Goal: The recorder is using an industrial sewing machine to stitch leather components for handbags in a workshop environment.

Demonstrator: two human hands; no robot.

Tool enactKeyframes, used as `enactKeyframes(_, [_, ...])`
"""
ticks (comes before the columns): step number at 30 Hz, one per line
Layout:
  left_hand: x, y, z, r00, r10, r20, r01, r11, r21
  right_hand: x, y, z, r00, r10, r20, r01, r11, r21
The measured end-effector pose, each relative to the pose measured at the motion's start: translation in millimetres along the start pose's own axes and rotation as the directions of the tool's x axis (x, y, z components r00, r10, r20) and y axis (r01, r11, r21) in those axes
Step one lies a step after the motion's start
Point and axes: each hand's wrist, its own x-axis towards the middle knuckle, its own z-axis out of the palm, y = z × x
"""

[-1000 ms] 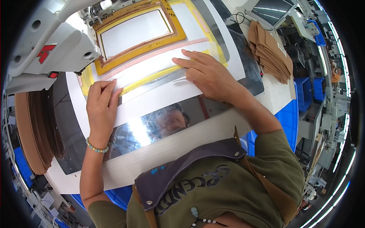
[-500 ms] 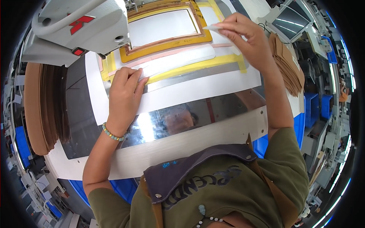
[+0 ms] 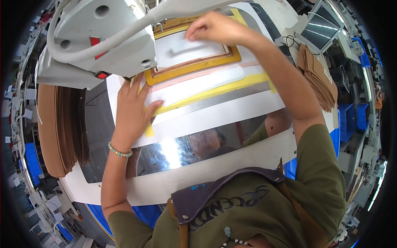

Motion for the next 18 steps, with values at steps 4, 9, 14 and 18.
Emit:
enactKeyframes(4, [0, -1, 6, 1.0, -0.004, 0.01, 0.005, 0.996, -0.088, 20, -16, 43, 0.989, 0.107, 0.1, -0.11, 0.994, 0.028])
enactKeyframes(9, [0, -2, 6, 0.998, 0.007, 0.059, -0.004, 0.999, -0.054, 28, -23, 63, 0.975, 0.121, 0.188, -0.161, 0.963, 0.215])
enactKeyframes(14, [2, -1, 5, 0.998, 0.009, 0.059, -0.007, 0.999, -0.048, 34, -29, 77, 0.983, 0.146, 0.11, -0.161, 0.977, 0.138])
enactKeyframes(18, [3, 0, 4, 0.997, -0.008, 0.078, 0.01, 1.0, -0.029, 33, -26, 79, 0.988, 0.125, 0.087, -0.137, 0.98, 0.143])
